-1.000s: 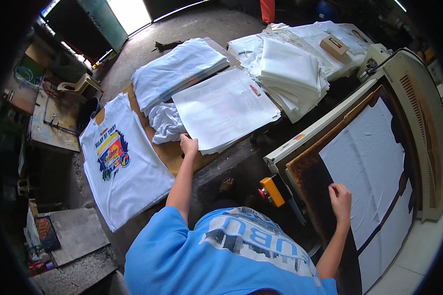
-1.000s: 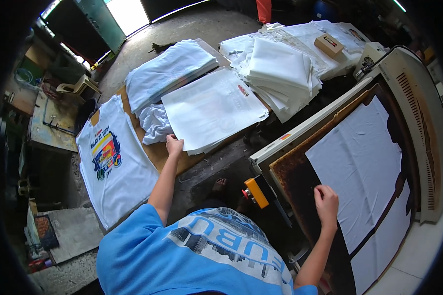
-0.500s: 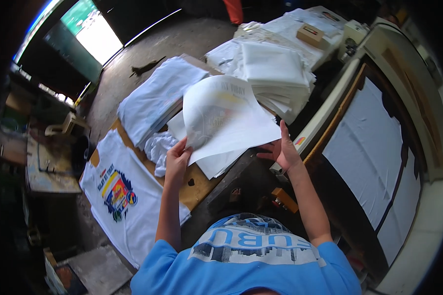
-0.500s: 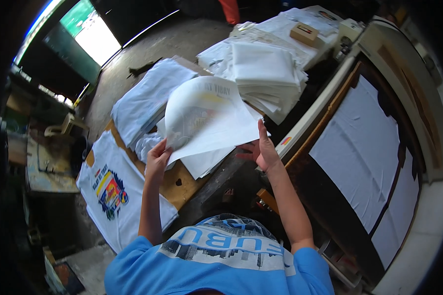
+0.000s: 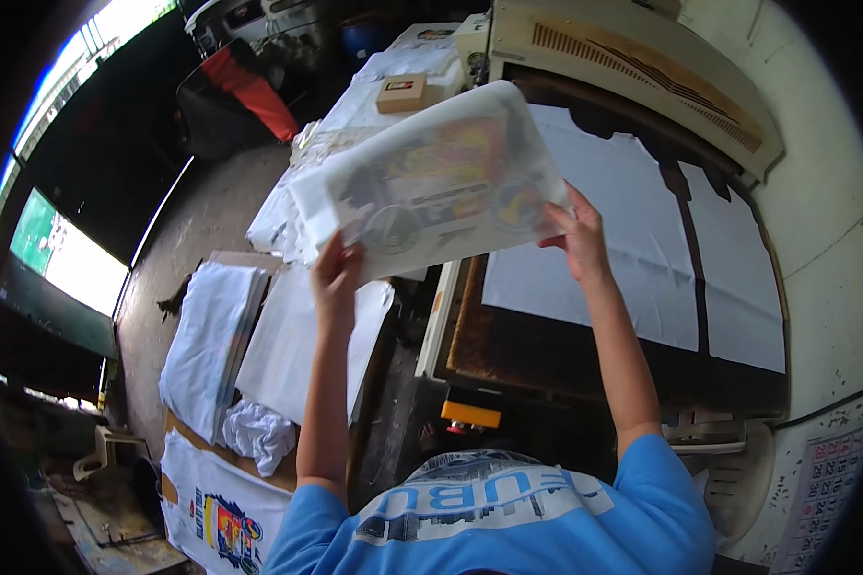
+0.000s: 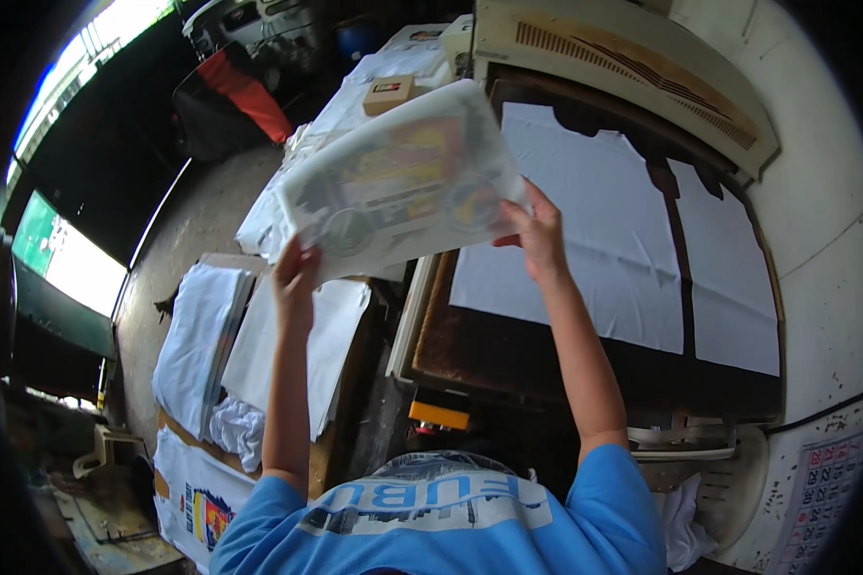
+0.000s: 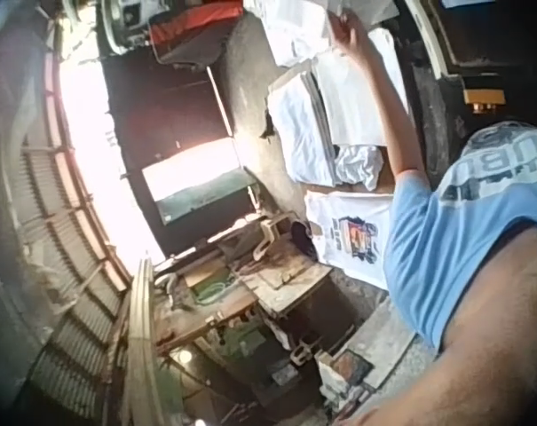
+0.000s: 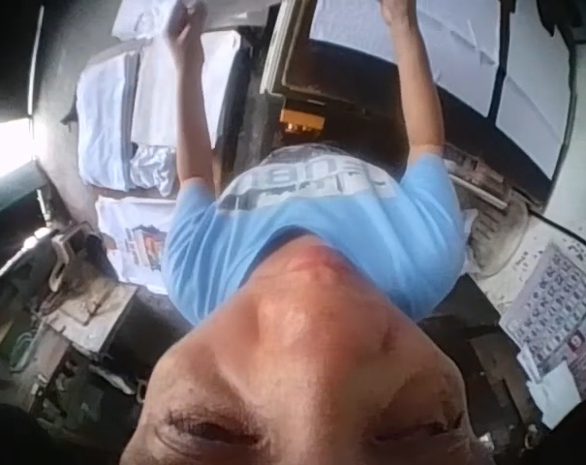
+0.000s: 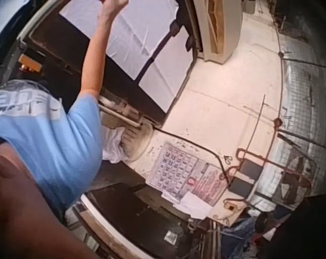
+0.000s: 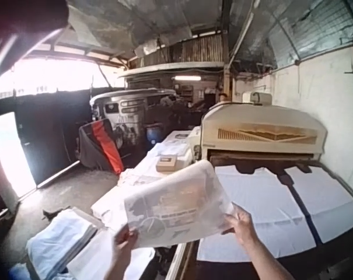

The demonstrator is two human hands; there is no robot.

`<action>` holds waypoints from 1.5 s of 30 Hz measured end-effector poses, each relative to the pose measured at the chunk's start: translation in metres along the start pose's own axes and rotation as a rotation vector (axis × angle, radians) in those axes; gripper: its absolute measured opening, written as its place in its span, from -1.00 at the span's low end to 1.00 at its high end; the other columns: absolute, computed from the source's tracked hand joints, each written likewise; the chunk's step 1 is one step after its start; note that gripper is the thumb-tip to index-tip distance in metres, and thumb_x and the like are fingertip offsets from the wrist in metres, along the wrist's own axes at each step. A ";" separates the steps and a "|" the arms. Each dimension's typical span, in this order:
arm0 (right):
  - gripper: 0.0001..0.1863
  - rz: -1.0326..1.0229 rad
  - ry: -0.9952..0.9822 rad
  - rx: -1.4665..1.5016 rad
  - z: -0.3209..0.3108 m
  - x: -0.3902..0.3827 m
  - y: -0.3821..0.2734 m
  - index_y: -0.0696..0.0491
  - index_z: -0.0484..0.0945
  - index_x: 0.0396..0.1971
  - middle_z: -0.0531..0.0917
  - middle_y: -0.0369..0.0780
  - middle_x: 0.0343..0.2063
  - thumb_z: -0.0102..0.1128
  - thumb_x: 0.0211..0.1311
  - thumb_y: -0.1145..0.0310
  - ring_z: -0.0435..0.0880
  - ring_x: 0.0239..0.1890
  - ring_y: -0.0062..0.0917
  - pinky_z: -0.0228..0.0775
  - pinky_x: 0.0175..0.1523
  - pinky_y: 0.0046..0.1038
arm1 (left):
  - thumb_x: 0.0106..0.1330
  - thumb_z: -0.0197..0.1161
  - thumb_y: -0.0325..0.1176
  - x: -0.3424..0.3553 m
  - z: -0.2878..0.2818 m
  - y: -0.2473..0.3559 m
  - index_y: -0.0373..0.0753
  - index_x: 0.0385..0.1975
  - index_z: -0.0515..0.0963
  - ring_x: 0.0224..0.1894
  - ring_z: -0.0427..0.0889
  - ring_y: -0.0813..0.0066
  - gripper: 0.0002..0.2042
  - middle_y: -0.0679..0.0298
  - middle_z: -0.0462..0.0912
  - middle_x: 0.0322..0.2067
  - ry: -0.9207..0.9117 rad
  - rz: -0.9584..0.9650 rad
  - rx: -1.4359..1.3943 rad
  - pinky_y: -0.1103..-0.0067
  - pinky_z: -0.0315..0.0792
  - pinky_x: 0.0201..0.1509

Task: Operating a heat press machine to print graphics onto white t-shirts, including loading shirts and aligning transfer paper.

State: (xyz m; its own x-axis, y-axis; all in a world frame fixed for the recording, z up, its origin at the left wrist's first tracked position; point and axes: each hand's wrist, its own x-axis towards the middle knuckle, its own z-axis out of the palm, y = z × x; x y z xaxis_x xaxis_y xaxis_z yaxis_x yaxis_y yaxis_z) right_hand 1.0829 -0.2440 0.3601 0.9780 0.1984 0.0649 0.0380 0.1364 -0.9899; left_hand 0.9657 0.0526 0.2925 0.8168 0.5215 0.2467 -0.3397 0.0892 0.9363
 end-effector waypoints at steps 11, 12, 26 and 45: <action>-0.51 0.133 0.438 -0.081 -0.244 0.034 0.062 0.14 0.31 0.10 0.53 -0.16 -0.17 0.02 0.09 0.59 0.59 -0.38 -0.50 0.51 -0.52 -0.53 | 0.18 0.08 -0.58 0.055 0.243 -0.175 -0.41 0.12 0.29 -0.35 0.51 0.62 -0.55 0.27 0.56 -0.36 -0.423 -0.223 0.322 0.68 0.42 -0.31; -0.50 0.186 0.454 -0.068 -0.257 0.044 0.076 0.16 0.29 0.10 0.52 -0.12 -0.16 0.00 0.07 0.62 0.60 -0.38 -0.46 0.52 -0.51 -0.50 | 0.13 0.10 -0.54 0.063 0.243 -0.195 -0.41 0.12 0.28 -0.50 0.52 0.58 -0.52 0.18 0.58 -0.39 -0.414 -0.247 0.264 0.64 0.44 -0.45; -0.50 0.154 0.563 -0.250 -0.320 0.081 0.102 0.32 0.31 0.02 0.54 0.01 -0.25 -0.14 -0.05 0.71 0.63 -0.55 -0.36 0.55 -0.52 -0.49 | 0.10 0.12 -0.61 0.049 0.312 -0.204 -0.42 -0.08 0.46 -0.46 0.62 0.45 -0.67 0.16 0.56 -0.44 -0.440 -0.421 0.343 0.61 0.59 -0.34; -0.59 0.107 0.535 -0.462 -0.336 0.095 0.113 0.38 0.43 -0.13 0.61 -0.03 -0.45 0.00 -0.10 0.64 0.64 -0.64 -0.40 0.46 -0.59 -0.52 | 0.10 0.11 -0.58 0.070 0.326 -0.212 -0.42 -0.22 0.54 -0.45 0.64 0.47 -0.77 0.15 0.61 -0.40 -0.397 -0.429 0.456 0.62 0.59 -0.35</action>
State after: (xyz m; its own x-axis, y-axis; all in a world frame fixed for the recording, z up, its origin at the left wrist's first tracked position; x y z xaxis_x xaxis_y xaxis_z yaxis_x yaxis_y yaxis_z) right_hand 1.2489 -0.5356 0.2126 0.9433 -0.3318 0.0111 -0.0964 -0.3059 -0.9472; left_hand 1.2470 -0.2070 0.1926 0.9708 0.1660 -0.1730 0.2037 -0.1908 0.9602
